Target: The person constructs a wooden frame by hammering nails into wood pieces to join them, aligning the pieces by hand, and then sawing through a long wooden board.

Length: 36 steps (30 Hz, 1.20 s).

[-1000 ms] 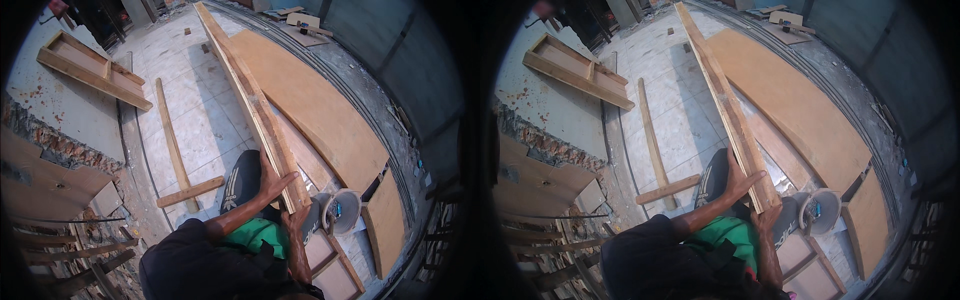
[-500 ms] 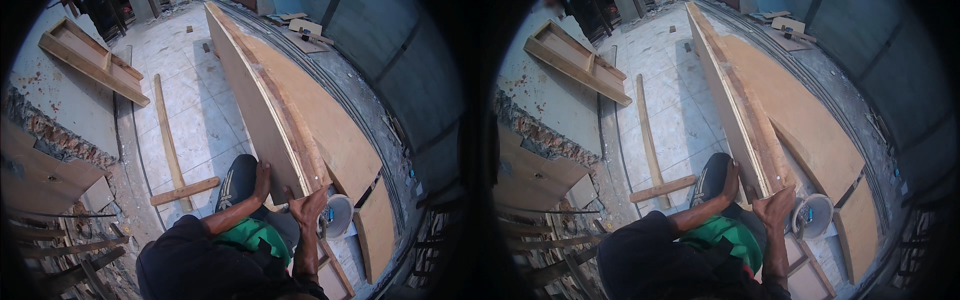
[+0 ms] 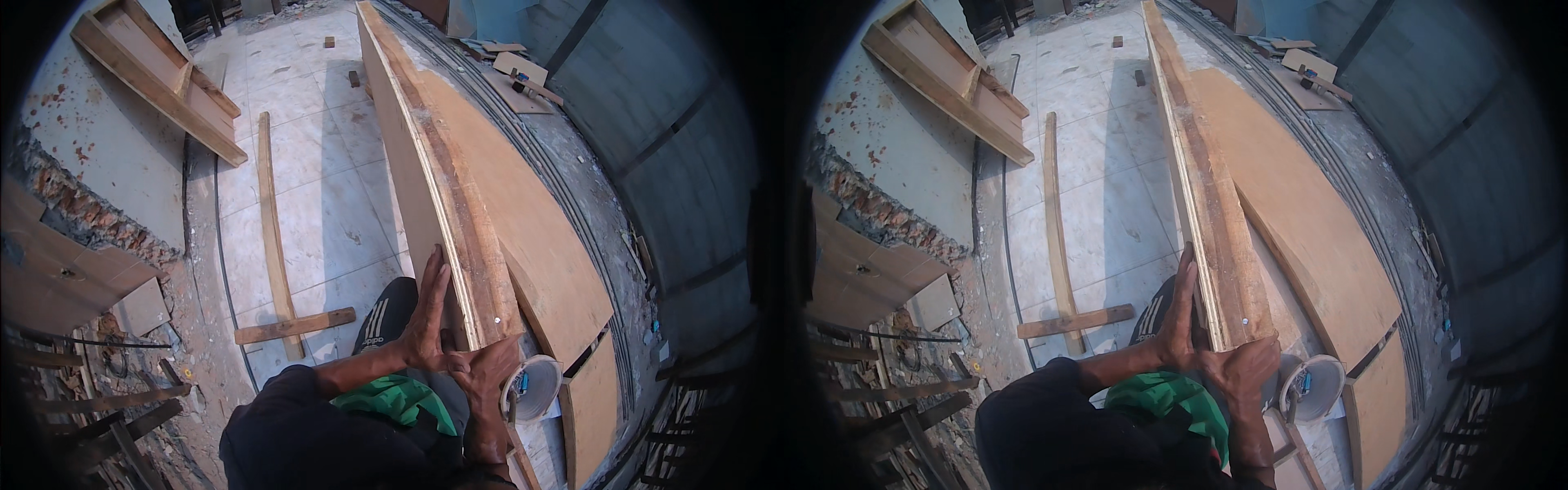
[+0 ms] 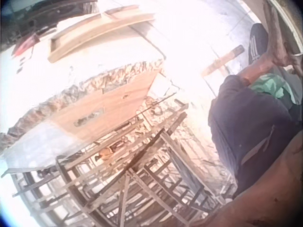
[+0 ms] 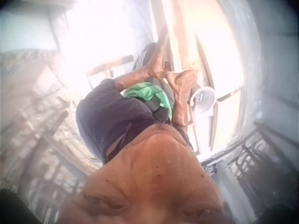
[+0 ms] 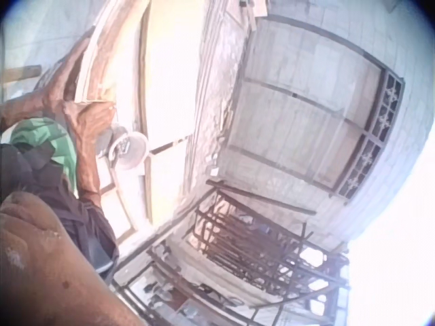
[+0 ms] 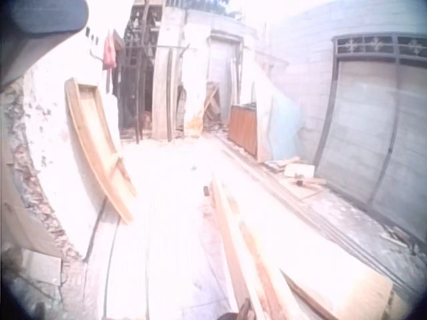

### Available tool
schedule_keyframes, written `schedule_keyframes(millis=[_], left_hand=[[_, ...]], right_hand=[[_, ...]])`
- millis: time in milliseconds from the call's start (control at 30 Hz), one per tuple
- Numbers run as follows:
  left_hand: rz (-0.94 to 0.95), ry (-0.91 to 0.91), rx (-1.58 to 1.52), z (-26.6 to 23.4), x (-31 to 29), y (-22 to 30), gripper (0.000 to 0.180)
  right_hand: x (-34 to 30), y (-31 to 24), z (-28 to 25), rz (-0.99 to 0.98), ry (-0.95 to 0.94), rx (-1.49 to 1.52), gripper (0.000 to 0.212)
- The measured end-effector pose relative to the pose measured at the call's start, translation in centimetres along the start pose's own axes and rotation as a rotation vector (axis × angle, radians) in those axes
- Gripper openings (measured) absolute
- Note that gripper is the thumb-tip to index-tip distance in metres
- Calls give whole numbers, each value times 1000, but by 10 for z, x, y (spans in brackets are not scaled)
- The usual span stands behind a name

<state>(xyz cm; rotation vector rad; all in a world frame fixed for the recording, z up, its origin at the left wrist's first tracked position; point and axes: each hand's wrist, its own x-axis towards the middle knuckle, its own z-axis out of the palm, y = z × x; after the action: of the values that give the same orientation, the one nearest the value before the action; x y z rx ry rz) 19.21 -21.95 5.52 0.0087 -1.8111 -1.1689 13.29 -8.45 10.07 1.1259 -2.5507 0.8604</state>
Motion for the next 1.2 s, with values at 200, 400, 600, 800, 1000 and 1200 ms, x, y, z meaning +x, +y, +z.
schedule_keyframes(millis=[200,400,600,800,1000,1200], left_hand=[[-546,60,-192,-60,-12,-108,104],[-1318,-131,778,-180,-69,-371,126],[-1741,-589,947,-215,-114,-446,168],[-1717,-511,883,-212,-129,-448,174],[-1779,-527,866,-217,-104,-443,168],[-1811,-569,958,-217,-107,-449,164]], right_hand=[[66,6,42,68,4,23,94],[150,-17,98,-175,-22,37,61],[216,-32,209,-342,-55,-89,58],[307,-82,355,-330,61,-40,80],[413,-165,477,-96,35,127,77],[470,-204,586,76,-8,217,80]])
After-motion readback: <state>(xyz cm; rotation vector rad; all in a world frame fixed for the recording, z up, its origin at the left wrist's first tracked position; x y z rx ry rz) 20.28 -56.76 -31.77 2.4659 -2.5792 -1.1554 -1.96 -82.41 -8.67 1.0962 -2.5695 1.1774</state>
